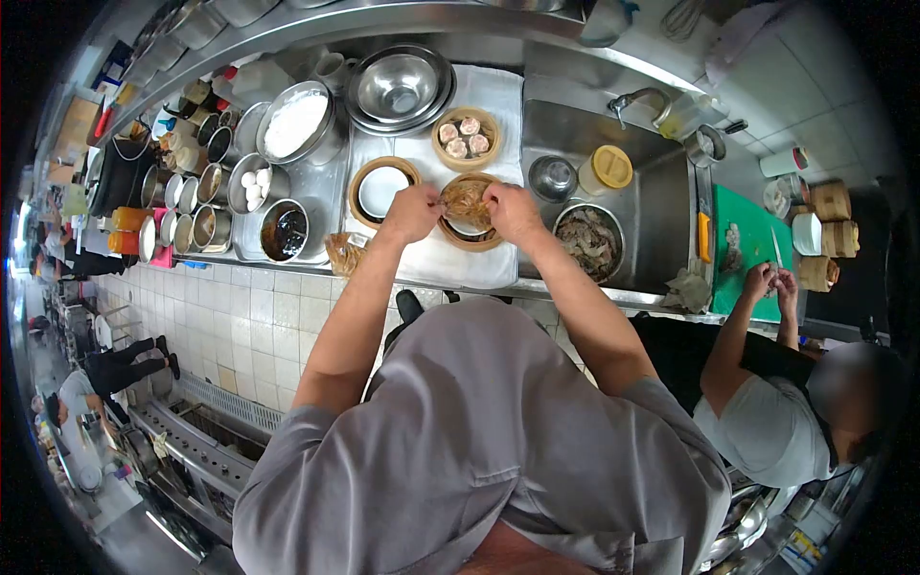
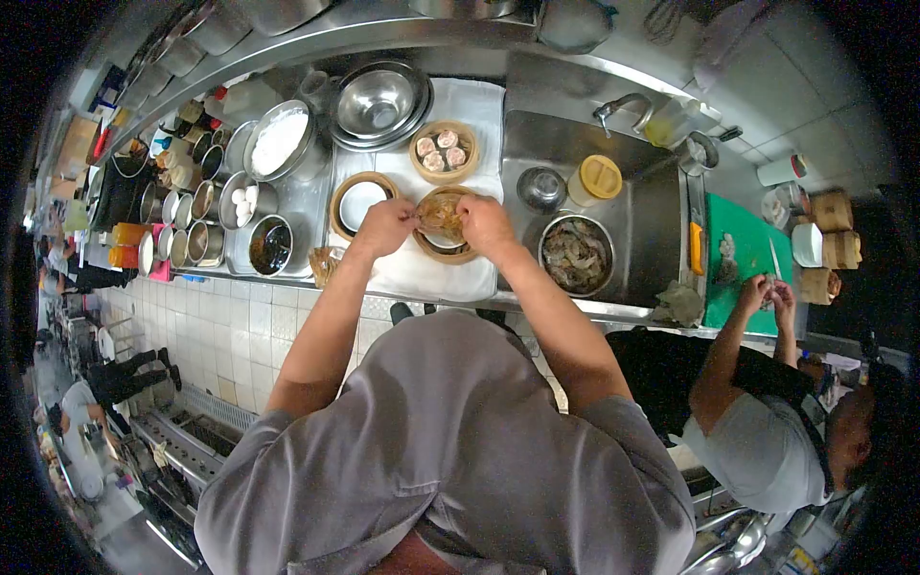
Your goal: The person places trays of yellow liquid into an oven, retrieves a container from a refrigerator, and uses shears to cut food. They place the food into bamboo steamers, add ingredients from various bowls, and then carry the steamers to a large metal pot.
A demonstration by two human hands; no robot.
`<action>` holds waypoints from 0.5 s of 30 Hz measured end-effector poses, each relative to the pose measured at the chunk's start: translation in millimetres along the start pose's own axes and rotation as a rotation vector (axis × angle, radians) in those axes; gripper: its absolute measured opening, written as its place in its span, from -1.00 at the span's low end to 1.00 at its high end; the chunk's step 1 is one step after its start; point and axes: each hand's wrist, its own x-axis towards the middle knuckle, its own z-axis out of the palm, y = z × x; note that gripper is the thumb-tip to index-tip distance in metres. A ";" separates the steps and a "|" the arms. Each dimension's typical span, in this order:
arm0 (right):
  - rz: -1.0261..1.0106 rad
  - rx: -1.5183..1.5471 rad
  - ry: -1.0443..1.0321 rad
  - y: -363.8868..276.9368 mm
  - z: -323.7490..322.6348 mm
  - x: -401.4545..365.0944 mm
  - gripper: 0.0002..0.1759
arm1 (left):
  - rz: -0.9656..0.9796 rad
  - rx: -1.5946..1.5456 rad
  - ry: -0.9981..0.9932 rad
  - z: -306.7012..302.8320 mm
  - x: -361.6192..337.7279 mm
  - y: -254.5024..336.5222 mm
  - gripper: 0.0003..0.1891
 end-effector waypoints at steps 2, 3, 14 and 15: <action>0.021 0.031 -0.030 -6.2 2.0 -2.4 -0.88 | -0.024 -0.044 0.048 -0.7 -5.7 2.0 -0.82; 0.024 0.031 -0.026 -9.3 0.7 -2.4 -0.88 | -0.046 -0.087 0.093 -3.4 -6.7 5.6 -0.83; -0.057 0.559 0.036 -46.4 -12.0 3.6 -0.81 | 0.077 -0.285 0.216 -11.5 -4.2 35.5 -0.88; -0.058 0.562 0.036 -52.3 -12.2 5.4 -0.81 | 0.037 -0.386 0.174 -12.5 -2.8 36.3 -0.86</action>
